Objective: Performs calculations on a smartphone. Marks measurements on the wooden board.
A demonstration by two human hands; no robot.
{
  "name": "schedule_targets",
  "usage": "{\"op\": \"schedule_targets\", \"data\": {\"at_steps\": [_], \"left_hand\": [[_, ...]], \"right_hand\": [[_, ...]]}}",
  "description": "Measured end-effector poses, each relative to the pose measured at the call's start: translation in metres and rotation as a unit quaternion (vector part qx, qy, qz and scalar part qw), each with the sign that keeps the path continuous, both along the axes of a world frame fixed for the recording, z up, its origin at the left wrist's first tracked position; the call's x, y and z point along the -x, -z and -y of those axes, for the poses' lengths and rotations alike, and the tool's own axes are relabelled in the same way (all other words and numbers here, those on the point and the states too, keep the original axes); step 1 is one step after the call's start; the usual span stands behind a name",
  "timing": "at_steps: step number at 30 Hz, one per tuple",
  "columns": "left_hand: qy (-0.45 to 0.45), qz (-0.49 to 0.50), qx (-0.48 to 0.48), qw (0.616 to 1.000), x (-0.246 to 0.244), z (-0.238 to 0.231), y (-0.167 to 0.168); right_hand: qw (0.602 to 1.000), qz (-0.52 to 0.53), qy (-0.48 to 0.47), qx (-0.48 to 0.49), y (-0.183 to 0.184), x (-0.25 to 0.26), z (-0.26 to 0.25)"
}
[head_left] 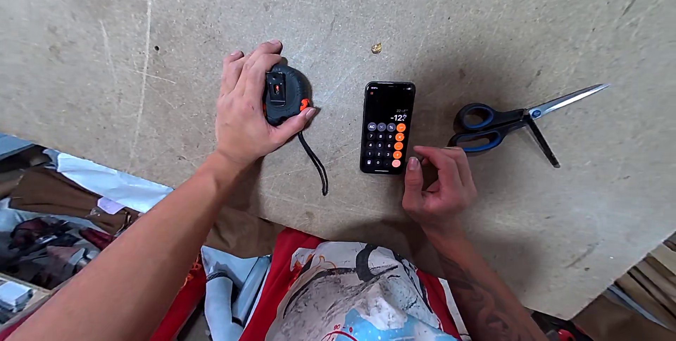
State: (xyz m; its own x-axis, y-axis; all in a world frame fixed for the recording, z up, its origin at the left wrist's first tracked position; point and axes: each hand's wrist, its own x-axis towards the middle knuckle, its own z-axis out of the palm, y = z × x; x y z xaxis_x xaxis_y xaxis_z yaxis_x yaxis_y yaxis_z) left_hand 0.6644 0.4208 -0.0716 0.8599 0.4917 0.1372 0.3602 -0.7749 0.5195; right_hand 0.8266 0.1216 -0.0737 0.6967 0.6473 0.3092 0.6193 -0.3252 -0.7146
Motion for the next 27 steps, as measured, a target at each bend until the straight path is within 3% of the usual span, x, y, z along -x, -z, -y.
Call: {"op": "schedule_targets", "data": {"at_steps": [11, 16, 21, 24, 27], "left_hand": [[-0.001, -0.001, -0.002, 1.000, 0.000, -0.001, 0.001], [-0.001, 0.002, -0.002, 1.000, 0.000, 0.000, 0.001], [-0.003, 0.003, -0.006, 1.000, 0.000, 0.001, 0.000], [-0.001, 0.001, -0.005, 1.000, 0.001, 0.001, 0.000], [0.001, 0.001, -0.003, 1.000, 0.001, 0.000, -0.001]], "right_hand": [[0.997, 0.015, -0.002, 0.076, 0.003, 0.001, -0.006], [0.980, 0.028, -0.059, 0.188, 0.000, 0.000, -0.011], [0.964, 0.034, -0.051, 0.258, -0.003, 0.002, -0.015], [0.964, 0.028, -0.049, 0.260, -0.003, 0.003, -0.015], [0.979, -0.003, -0.037, 0.202, -0.004, 0.002, -0.010]]}}
